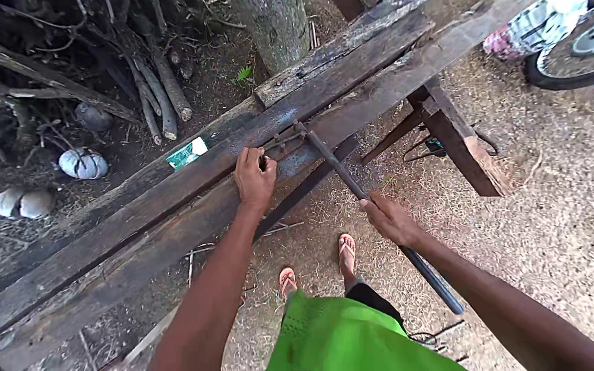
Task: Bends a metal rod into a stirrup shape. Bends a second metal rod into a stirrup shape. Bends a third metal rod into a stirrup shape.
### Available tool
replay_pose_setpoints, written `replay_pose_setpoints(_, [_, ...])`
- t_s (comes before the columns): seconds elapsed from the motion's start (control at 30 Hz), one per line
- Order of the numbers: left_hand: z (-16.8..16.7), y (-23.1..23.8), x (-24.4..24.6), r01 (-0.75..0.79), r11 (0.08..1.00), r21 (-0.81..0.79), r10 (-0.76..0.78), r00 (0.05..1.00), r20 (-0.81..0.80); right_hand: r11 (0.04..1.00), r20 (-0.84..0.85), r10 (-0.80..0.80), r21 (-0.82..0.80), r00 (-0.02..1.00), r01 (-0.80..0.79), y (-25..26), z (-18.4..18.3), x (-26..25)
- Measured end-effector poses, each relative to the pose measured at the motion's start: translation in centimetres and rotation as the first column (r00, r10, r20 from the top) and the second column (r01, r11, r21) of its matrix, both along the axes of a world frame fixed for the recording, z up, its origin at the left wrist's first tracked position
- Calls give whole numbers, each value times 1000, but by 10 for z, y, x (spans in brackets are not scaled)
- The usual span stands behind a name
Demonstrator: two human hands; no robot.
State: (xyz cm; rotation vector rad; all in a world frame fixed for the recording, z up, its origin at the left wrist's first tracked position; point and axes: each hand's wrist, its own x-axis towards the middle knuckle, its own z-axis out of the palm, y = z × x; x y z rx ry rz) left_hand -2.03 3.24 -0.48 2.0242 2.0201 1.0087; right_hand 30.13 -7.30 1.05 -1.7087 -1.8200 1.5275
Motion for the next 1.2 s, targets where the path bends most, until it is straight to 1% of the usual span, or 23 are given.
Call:
replay_pose_setpoints(0.13, [-3, -3, 1, -8, 1000, 4, 8, 1000, 5, 980, -268, -112, -191, 957, 62, -3, -3, 2])
replay_pose_setpoints(0.2, [-2, -6, 0, 3, 1000, -17, -3, 1000, 4, 968, -352, -158, -240, 922, 74, -5, -6, 0])
replay_pose_setpoints(0.27, [-3, -5, 0, -4, 1000, -23, 4, 1000, -2, 955, -400, -197, -283, 895, 83, -7, -7, -3])
replay_pose_setpoints(0.47, [-3, 0, 3, -43, 999, -6, 43, 999, -14, 927, -423, -291, -348, 858, 142, -15, -3, -17])
replay_pose_setpoints(0.7, [-8, -6, -1, -9, 1000, -6, 9, 1000, 6, 928, -365, -309, -316, 878, 195, -23, -1, -30])
replay_pose_setpoints(0.8, [-8, -12, -3, 22, 1000, -17, -23, 999, -22, 917, -346, -343, -323, 873, 233, -28, 1, -41])
replay_pose_setpoints(0.93, [-5, -7, -2, 7, 1000, -21, -7, 1000, -14, 891, -379, -420, -346, 824, 295, -38, -2, -63])
replay_pose_setpoints(1.03, [-6, -3, -2, 7, 1000, -21, -7, 1000, 7, 862, -402, -490, -355, 774, 361, -49, -6, -89])
replay_pose_setpoints(1.13, [-4, -4, -3, 30, 999, -22, -30, 1000, 0, 841, -404, -536, -324, 741, 433, -55, -14, -122])
replay_pose_setpoints(1.2, [-3, -9, -5, 59, 998, -38, -60, 998, -16, 837, -397, -545, -305, 738, 454, -59, -19, -133])
